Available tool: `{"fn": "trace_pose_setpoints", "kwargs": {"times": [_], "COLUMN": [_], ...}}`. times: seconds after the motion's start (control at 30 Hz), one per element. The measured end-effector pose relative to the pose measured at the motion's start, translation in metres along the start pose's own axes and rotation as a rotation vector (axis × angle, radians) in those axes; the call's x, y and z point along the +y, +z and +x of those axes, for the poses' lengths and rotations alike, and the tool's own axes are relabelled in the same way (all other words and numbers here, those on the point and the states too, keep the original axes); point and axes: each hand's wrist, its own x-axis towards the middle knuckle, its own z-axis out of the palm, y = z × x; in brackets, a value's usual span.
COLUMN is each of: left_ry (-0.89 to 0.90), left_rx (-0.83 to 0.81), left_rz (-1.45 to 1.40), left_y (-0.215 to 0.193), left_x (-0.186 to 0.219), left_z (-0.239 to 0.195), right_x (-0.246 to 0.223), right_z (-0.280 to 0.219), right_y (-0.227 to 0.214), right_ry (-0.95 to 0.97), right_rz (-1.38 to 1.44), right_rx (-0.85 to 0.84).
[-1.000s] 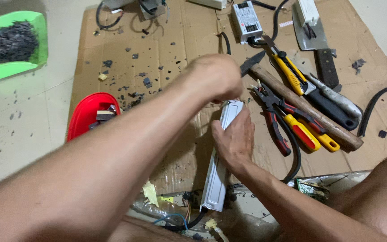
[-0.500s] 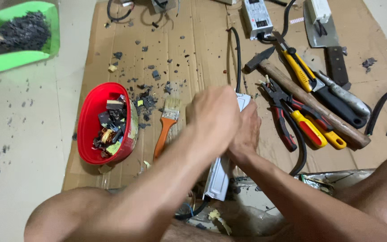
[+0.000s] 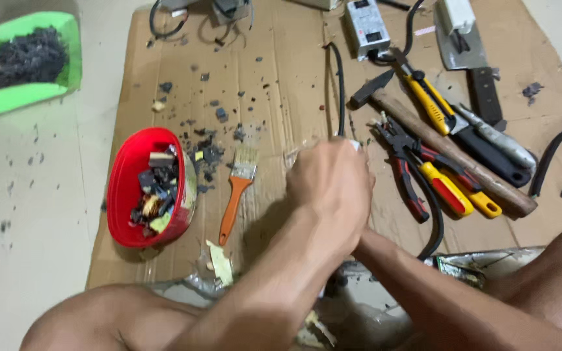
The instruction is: The person sits on the floor and uses a screwdriver to remove screws from a silver metal electronic casing. They then pry open the casing to separate the two halves, revealing the internal components.
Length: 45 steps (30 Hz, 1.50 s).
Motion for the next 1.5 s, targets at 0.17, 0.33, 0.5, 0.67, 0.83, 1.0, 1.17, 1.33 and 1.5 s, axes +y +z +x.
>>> {"fn": "trace_pose_setpoints", "kwargs": {"times": [0.17,0.33,0.5,0.67,0.83,1.0,1.17,1.33,1.5], "left_ry": [-0.036,-0.11,-0.223,-0.334,-0.189,-0.045,-0.35,-0.424,-0.183], "left_rx": [0.043,0.055,-0.001,-0.007,0.037,-0.093,-0.197,-0.374,-0.169], "left_rz": [-0.135,-0.35,-0.474,-0.539,-0.299,-0.261,-0.832,-1.351,-0.669], "left_y": [-0.001,-0.017,-0.013,0.01,0.018,-0.014,0.003,-0.001,0.001], "left_x": [-0.004,-0.009,-0.011,-0.02,-0.025,-0.005,-0.023,-0.033,-0.03], "left_z": [-0.031,-0.036,-0.024,0.002,-0.001,-0.03,0.018,0.021,0.017], "right_x": [-0.063,-0.072,-0.103,-0.077,-0.064,-0.058,-0.072,-0.073,-0.082], "right_z": [-0.006,-0.002,-0.018,-0.01,-0.001,-0.001,-0.013,-0.012,-0.019], "right_y": [-0.064,-0.064,-0.087,-0.072,-0.06,-0.067,-0.071,-0.074,-0.078], "right_ry": [0.139,0.191,0.308,0.164,0.157,0.123,0.114,0.159,0.118], "right_rz": [0.153,0.162,0.185,0.192,0.18,0.149,0.176,0.256,0.22], "right_rx": [-0.074,-0.085,-0.108,-0.069,-0.027,-0.015,-0.056,-0.118,-0.064]}}
